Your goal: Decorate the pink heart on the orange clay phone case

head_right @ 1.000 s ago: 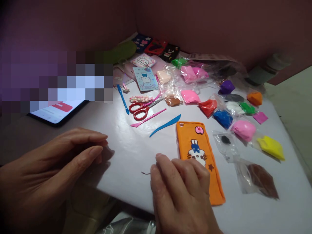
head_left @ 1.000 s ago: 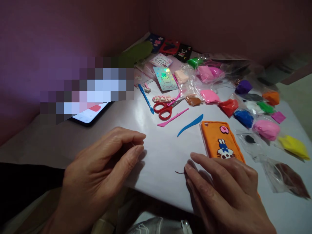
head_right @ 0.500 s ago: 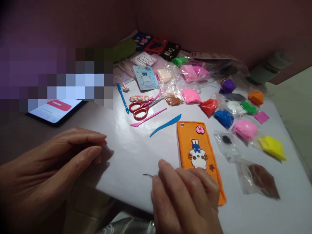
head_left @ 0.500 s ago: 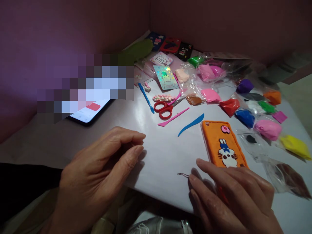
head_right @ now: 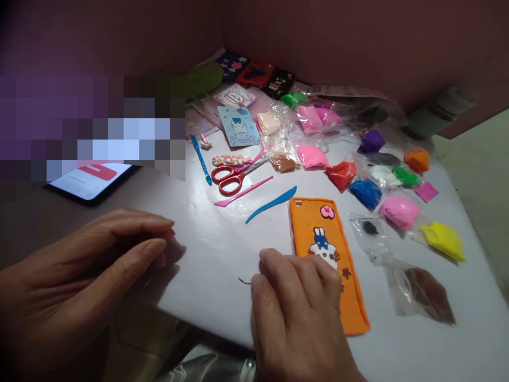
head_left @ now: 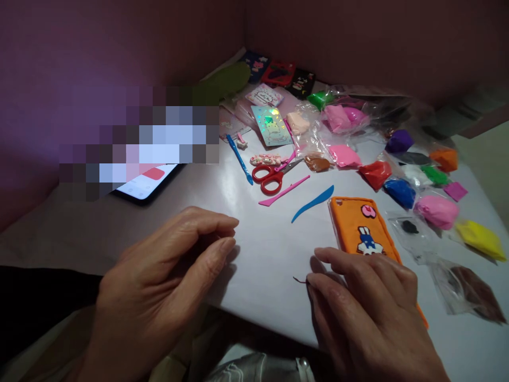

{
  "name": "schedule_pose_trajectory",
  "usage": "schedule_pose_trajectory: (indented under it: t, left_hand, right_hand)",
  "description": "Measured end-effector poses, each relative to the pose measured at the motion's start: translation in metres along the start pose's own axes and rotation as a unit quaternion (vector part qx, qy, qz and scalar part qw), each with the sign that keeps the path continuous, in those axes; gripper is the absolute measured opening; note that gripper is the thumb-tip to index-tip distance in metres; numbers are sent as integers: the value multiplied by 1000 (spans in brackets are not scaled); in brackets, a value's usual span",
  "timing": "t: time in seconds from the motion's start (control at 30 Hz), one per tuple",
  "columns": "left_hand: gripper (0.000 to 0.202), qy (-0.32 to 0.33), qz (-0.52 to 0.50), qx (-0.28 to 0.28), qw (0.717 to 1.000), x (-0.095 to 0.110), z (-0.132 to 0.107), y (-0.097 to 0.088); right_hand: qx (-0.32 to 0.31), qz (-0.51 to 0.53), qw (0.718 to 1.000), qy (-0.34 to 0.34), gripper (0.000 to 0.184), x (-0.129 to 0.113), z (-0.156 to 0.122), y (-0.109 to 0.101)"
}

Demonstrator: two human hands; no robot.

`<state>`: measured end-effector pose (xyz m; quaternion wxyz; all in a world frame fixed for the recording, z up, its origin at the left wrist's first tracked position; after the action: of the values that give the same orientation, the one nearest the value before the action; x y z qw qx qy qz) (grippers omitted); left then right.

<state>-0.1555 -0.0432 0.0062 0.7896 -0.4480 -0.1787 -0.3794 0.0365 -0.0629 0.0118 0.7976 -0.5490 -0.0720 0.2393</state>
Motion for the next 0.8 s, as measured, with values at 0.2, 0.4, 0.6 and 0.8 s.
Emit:
schedule_pose_trajectory:
  t: [0.2,0.4,0.6,0.8]
  left_hand:
    - [17,7,-8,-5,1000,2,3,3]
    - [16,88,36,-126,987,25,9,18]
    - [13,242,180,-262,917,71,53,69]
    - [21,171,274,-378,868,64,86,130]
  right_hand:
    - [-9,5,1000,-6,8,-4,5,-1]
    - [-37,18,999,-6,16,15,1,-17]
    - [-54,-10,986,-158,35,14,-2,-36]
    - [-2,34,982,-188,46,9,-5,-33]
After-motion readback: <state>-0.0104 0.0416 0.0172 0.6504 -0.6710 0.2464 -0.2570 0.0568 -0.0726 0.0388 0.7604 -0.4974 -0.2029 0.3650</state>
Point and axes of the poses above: each hand's wrist, its own z-axis towards the middle knuckle, its own y-axis out of the palm, x = y × z, the point moved 8 cm from there along z, towards the middle knuckle, and after that the axes turned 13 degrees about y, right-handed, at the moved point
